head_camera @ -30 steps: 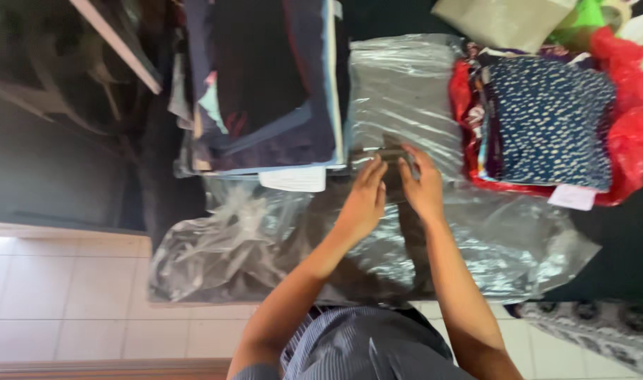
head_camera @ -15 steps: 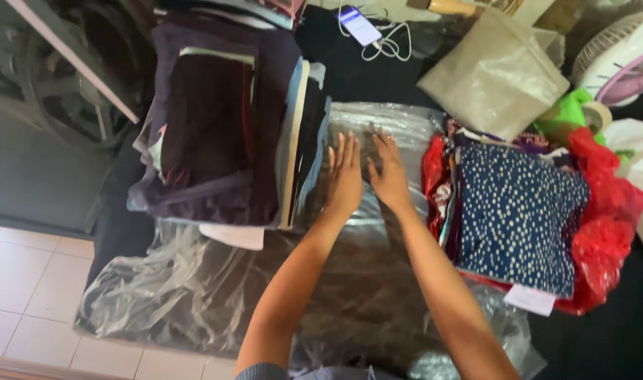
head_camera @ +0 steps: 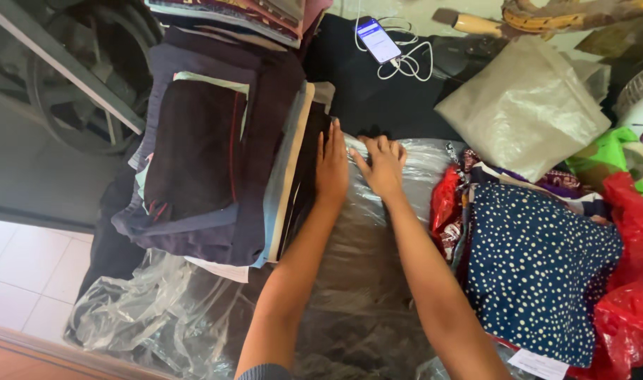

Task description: The person folds a large piece of light-colored fabric on a table, then stacks it with other folded garments. They smooth the fabric and adjust the pile, handling several folded items and a plastic sheet.

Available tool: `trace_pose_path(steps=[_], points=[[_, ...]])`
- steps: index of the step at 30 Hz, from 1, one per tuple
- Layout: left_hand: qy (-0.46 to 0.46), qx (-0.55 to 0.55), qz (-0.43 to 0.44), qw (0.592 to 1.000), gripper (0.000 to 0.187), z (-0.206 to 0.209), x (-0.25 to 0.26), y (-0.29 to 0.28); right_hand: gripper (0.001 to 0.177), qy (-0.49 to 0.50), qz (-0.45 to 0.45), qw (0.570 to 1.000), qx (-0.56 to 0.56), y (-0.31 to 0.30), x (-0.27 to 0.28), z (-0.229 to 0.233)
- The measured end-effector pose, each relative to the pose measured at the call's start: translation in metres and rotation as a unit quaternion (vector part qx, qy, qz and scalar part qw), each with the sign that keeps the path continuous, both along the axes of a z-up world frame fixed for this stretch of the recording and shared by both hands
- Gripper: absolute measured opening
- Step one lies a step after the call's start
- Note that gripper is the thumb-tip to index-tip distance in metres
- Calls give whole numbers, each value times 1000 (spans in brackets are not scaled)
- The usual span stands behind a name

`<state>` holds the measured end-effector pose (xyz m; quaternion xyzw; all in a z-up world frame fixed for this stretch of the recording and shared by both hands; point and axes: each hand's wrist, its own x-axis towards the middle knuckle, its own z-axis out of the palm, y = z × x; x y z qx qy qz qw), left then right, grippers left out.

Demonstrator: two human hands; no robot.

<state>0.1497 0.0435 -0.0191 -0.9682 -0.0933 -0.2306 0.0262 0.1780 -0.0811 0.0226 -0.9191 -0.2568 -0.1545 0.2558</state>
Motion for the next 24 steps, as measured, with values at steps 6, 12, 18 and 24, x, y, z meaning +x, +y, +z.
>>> trace_pose_path(steps=[6, 12, 18, 24], points=[[37, -67, -35, 996, 67, 13, -8, 0, 31, -2, 5, 1000, 4, -12, -37, -5], [-32, -98, -48, 994, 52, 3, -27, -32, 31, 19, 9, 1000, -19, -31, -74, -30], [6, -202, -69, 977, 56, -4, -60, -46, 22, 31, -2, 999, -3, -52, -116, -35], [-27, -177, -83, 980, 55, -13, -71, -53, 24, 45, 3, 998, 50, -60, -135, -24]])
